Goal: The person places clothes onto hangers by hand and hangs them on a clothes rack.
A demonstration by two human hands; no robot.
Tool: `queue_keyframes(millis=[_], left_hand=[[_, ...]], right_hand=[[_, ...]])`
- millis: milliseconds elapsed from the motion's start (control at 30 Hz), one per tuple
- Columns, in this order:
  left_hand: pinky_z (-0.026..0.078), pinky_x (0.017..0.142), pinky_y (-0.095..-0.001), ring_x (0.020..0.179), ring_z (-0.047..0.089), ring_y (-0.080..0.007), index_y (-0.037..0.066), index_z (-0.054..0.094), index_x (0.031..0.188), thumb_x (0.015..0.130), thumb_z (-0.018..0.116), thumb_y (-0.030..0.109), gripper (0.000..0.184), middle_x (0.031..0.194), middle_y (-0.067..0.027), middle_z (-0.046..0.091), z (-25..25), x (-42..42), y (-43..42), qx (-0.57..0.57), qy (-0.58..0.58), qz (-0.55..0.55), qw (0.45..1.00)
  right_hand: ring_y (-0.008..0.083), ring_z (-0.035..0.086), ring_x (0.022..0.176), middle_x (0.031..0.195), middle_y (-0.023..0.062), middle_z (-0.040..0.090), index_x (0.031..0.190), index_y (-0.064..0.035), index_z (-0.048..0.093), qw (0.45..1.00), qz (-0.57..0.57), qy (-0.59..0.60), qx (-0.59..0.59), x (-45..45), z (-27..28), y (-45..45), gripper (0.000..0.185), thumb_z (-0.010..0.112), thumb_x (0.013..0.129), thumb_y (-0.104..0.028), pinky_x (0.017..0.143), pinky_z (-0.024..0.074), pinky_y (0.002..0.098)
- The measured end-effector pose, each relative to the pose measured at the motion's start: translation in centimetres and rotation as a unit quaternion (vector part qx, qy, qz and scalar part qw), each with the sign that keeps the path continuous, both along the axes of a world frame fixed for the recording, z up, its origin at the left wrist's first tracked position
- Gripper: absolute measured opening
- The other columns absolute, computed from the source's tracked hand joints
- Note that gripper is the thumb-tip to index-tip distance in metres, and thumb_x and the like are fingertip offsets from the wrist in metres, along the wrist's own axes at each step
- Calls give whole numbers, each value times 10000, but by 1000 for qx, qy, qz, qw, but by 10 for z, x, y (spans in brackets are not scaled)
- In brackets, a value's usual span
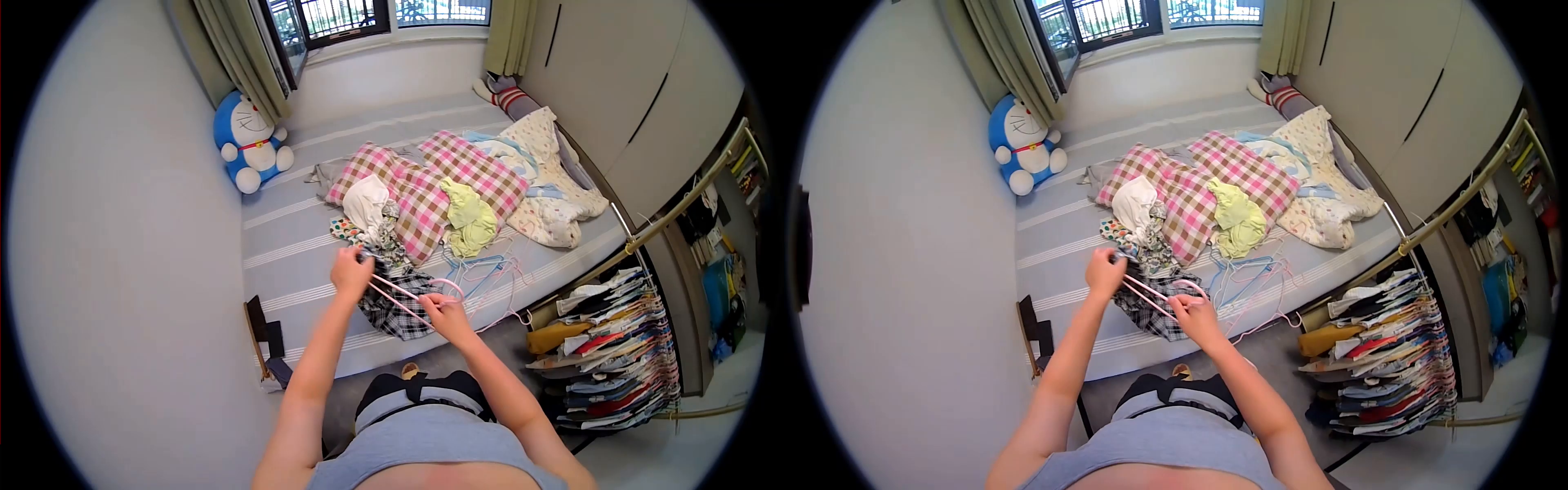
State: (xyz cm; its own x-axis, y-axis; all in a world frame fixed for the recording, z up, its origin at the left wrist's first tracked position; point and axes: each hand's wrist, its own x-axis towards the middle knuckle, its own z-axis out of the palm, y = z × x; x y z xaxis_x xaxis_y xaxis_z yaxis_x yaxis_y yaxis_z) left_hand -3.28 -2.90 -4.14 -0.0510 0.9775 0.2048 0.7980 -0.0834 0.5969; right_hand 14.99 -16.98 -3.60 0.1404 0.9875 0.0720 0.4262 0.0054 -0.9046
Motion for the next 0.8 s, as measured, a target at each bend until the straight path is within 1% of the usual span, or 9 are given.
queue_keyframes(millis=[100,233,333,433,567,633,700,733,800], left_hand=[[469,714,-382,830,582,-309,51,632,886,701,604,248,272,914,-117,578,26,43,-44,29,-26,-132,990],[482,681,-366,807,589,-286,62,626,895,700,643,271,287,879,-86,563,59,62,-73,78,-86,-305,945],[464,712,-342,837,569,-240,92,631,913,709,675,247,260,931,-68,575,93,44,-58,201,68,-324,922],[445,683,-330,789,563,-201,124,610,897,659,685,195,259,863,-30,582,138,32,-35,433,158,-331,823],[453,599,-329,703,596,-195,143,597,867,664,670,167,216,765,-2,600,120,20,-11,278,201,-410,845],[457,575,-340,681,605,-208,149,598,872,663,667,156,220,725,-2,606,119,19,-7,254,156,-385,874],[454,550,-361,657,594,-259,148,612,904,667,650,122,241,742,-44,608,121,18,-9,250,128,-351,893],[456,554,-361,657,594,-261,147,617,911,672,645,119,242,738,-46,607,122,16,-11,246,111,-337,902],[458,561,-360,660,595,-274,135,628,938,687,626,113,253,755,-66,617,121,15,-13,245,79,-321,911]], right_hand=[[113,469,524,583,83,545,853,28,623,999,-27,-17,39,-10,-11,19,234,523,871,-182,488,374,280],[134,473,509,546,99,512,711,39,560,989,-77,42,118,2,-17,36,168,523,779,-111,470,363,310],[109,425,455,504,36,481,604,-10,511,983,-75,146,82,24,7,35,242,513,817,-127,432,322,272],[81,419,439,494,8,482,632,-23,550,970,-15,229,76,47,29,36,287,505,876,-166,430,315,244],[60,433,453,498,-22,481,700,-12,576,938,-89,289,168,38,45,44,277,512,901,-191,459,349,221],[125,515,622,625,14,526,767,-12,572,918,-219,193,269,28,59,44,172,543,867,-148,611,405,252],[173,547,754,740,56,558,823,-13,567,853,-357,50,376,22,63,36,132,557,849,-142,706,409,281],[262,519,923,895,118,552,918,-10,553,900,-289,60,322,25,43,26,173,580,815,-146,808,390,334],[293,511,943,950,140,550,954,-2,536,947,-188,-51,254,17,19,21,235,599,799,-167,830,389,354]])
